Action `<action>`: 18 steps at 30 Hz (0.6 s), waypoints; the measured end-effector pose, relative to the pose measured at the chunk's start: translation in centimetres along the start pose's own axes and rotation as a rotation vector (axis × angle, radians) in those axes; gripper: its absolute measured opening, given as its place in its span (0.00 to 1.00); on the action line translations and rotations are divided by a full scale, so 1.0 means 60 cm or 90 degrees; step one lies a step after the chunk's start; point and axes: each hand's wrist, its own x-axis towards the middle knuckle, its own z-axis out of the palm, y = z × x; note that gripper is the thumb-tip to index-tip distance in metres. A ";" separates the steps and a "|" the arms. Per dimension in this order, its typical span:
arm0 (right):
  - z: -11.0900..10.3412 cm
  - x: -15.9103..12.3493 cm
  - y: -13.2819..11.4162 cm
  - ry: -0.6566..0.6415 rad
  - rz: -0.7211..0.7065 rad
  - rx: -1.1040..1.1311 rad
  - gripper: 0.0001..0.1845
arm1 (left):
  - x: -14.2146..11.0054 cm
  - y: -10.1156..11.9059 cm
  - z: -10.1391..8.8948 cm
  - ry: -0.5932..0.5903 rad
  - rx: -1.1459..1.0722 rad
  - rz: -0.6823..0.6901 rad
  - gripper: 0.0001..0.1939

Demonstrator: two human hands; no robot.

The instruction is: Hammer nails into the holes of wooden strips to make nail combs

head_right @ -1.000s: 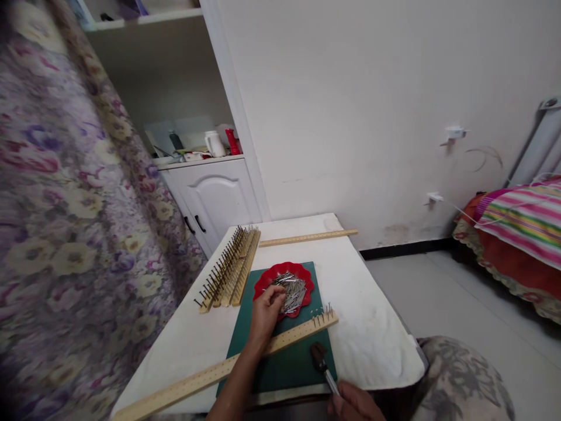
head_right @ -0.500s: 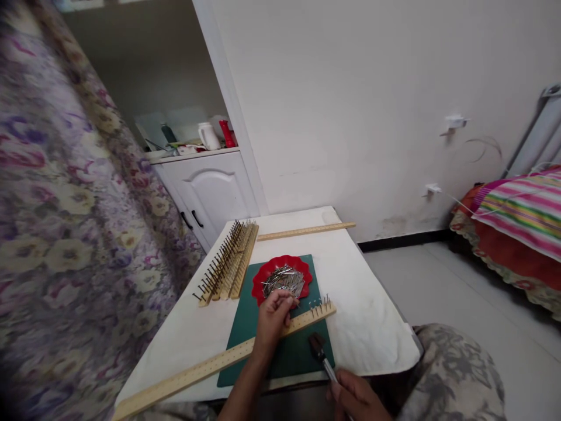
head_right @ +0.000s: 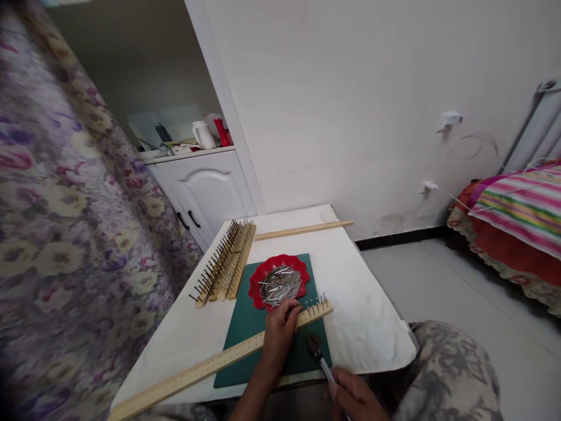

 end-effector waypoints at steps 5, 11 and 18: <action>-0.002 -0.001 -0.001 -0.015 0.006 0.005 0.29 | 0.002 -0.007 0.004 -0.007 0.004 0.002 0.09; -0.005 0.000 -0.001 -0.011 -0.007 -0.004 0.29 | 0.005 -0.003 0.005 -0.006 0.040 0.032 0.08; 0.002 -0.007 -0.017 0.022 -0.011 0.000 0.28 | 0.009 -0.002 0.006 -0.003 0.059 0.018 0.07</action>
